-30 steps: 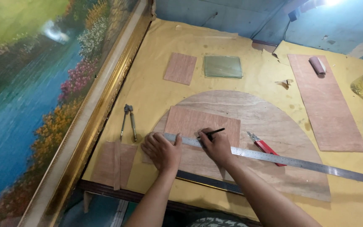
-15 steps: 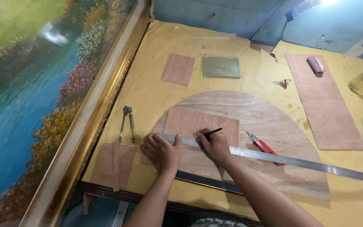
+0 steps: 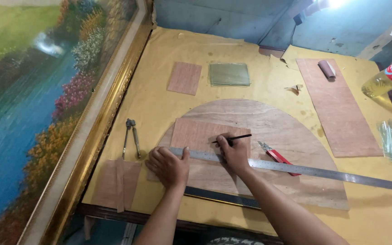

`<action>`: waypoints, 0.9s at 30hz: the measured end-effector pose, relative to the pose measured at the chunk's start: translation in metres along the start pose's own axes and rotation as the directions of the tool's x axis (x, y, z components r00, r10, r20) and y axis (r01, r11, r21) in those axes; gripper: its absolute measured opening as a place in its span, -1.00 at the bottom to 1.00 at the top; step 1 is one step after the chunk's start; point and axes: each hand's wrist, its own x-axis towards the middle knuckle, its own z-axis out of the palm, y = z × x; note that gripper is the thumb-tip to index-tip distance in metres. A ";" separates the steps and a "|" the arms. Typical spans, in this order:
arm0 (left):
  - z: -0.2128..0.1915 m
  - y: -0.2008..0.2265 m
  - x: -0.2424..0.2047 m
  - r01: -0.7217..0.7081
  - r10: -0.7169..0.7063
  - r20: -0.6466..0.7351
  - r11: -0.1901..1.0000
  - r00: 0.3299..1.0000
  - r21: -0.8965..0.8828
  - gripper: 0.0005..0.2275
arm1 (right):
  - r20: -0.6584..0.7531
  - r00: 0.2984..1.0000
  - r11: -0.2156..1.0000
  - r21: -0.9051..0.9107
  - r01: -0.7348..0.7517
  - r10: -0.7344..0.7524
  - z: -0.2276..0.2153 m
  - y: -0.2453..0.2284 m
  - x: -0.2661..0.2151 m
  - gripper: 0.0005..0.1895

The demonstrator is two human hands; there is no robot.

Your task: Measuring and marking wooden panels on a workbench using a ruler, pencil, and compass for layout.

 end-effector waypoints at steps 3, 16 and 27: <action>0.003 -0.001 -0.001 0.006 -0.006 0.013 1.000 1.000 0.008 -0.54 | -0.056 0.994 0.996 0.005 0.092 -0.091 -0.014 -0.021 0.001 -0.85; -0.001 0.003 0.000 0.025 -0.027 0.058 0.999 0.998 0.029 -0.54 | -0.075 0.981 0.931 -0.335 0.146 -0.181 -0.088 -0.013 -0.011 -0.82; -0.002 0.003 0.000 0.025 -0.024 0.027 1.000 0.999 -0.008 -0.55 | 0.055 0.975 0.761 -0.616 0.203 -0.215 -0.102 0.030 0.000 -0.94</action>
